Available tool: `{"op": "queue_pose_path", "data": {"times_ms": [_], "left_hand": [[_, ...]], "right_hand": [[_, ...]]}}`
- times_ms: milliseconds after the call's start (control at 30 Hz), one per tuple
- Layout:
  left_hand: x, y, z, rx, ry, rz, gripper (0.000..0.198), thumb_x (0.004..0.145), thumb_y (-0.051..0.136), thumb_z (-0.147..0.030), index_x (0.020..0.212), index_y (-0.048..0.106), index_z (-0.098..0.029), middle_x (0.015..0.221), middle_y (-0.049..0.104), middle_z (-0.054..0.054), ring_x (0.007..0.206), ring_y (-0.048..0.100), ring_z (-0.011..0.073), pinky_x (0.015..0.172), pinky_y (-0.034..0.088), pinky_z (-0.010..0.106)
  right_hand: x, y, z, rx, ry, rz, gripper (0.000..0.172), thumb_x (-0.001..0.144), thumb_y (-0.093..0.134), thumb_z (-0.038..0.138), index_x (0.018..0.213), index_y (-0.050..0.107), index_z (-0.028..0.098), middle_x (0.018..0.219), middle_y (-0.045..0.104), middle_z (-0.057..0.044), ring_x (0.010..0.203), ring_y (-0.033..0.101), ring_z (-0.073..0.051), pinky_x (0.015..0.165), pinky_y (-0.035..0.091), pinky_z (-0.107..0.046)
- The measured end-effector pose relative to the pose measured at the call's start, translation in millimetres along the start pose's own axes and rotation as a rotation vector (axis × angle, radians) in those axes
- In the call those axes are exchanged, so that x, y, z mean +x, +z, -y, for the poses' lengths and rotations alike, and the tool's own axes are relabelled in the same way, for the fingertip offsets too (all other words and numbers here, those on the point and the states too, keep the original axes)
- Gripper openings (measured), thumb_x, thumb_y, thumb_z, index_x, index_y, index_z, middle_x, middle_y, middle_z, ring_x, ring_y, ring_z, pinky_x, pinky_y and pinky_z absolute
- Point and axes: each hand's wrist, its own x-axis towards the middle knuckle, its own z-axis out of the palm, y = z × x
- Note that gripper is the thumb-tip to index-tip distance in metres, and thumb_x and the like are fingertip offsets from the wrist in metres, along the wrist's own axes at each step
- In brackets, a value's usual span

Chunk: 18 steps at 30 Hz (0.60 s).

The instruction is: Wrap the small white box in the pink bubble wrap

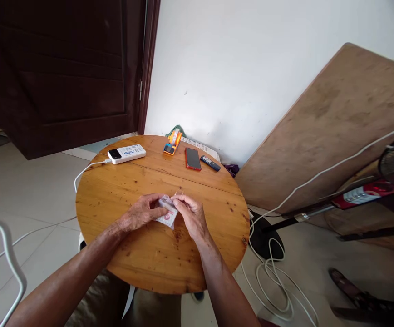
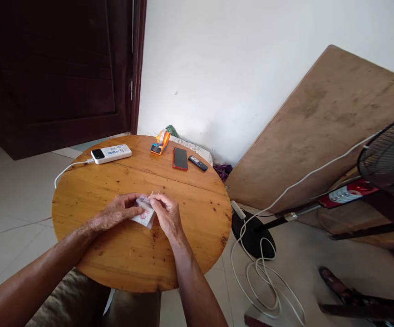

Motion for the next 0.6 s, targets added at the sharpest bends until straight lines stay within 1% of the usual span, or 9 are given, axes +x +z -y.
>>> {"op": "queue_pose_path", "data": {"times_ms": [100,200,267,333,400,500,600], "left_hand": [[1.4,-0.5,2.0,0.048,0.004,-0.042,0.047,0.071,0.072,-0.040,0.111,0.068,-0.015,0.096,0.072,0.004,0.083,0.063,0.0189,0.073,0.048,0.026],[2.5,-0.3,3.3,0.130,0.008,-0.087,0.049,0.071,0.070,-0.043,0.111,0.069,-0.015,0.091,0.073,0.004,0.080,0.063,0.0193,0.071,0.048,0.026],[3.0,-0.4,3.7,0.226,0.032,-0.130,0.047,0.072,0.067,-0.044,0.109,0.071,-0.015,0.089,0.073,0.004,0.079,0.063,0.0196,0.070,0.048,0.026],[3.4,-1.0,3.7,0.325,0.070,-0.163,0.042,0.075,0.064,-0.044,0.105,0.073,-0.017,0.090,0.074,0.004,0.081,0.064,0.0200,0.072,0.049,0.026],[4.0,-1.7,3.4,0.378,0.103,-0.172,0.039,0.077,0.062,-0.044,0.103,0.074,-0.018,0.093,0.074,0.004,0.085,0.065,0.0206,0.076,0.049,0.027],[5.5,-2.6,3.9,0.398,0.120,-0.157,0.037,0.079,0.060,-0.044,0.102,0.075,-0.018,0.097,0.075,0.004,0.090,0.065,0.0217,0.080,0.049,0.027],[7.3,-3.0,6.8,0.395,0.113,-0.174,0.042,0.080,0.059,-0.045,0.106,0.073,-0.015,0.096,0.075,0.006,0.089,0.065,0.0219,0.079,0.050,0.028]], "right_hand": [[-1.0,1.3,0.4,-0.054,-0.021,0.013,0.014,0.082,0.062,0.029,0.082,0.074,0.021,0.084,0.073,-0.002,0.080,0.066,-0.018,0.074,0.049,-0.027],[-1.8,1.8,0.7,-0.095,-0.065,0.027,0.015,0.083,0.060,0.028,0.082,0.073,0.021,0.085,0.074,-0.002,0.081,0.067,-0.018,0.074,0.050,-0.027],[-2.8,1.9,0.8,-0.129,-0.094,0.035,0.017,0.085,0.058,0.027,0.084,0.073,0.021,0.087,0.074,-0.003,0.084,0.067,-0.019,0.075,0.050,-0.026],[-4.2,2.4,0.7,-0.174,-0.109,0.032,0.018,0.085,0.057,0.026,0.085,0.074,0.021,0.089,0.074,-0.003,0.084,0.068,-0.019,0.075,0.050,-0.027],[-5.7,3.4,0.1,-0.218,-0.131,0.027,0.019,0.087,0.056,0.025,0.088,0.074,0.021,0.089,0.074,-0.003,0.083,0.068,-0.019,0.075,0.051,-0.027],[-6.9,5.6,-1.5,-0.293,-0.194,0.023,0.021,0.089,0.053,0.023,0.092,0.074,0.023,0.091,0.074,-0.003,0.085,0.067,-0.018,0.078,0.051,-0.028],[-6.6,7.2,-3.2,-0.388,-0.250,0.020,0.024,0.091,0.050,0.022,0.094,0.074,0.025,0.091,0.073,-0.004,0.085,0.067,-0.019,0.078,0.050,-0.029]]}}
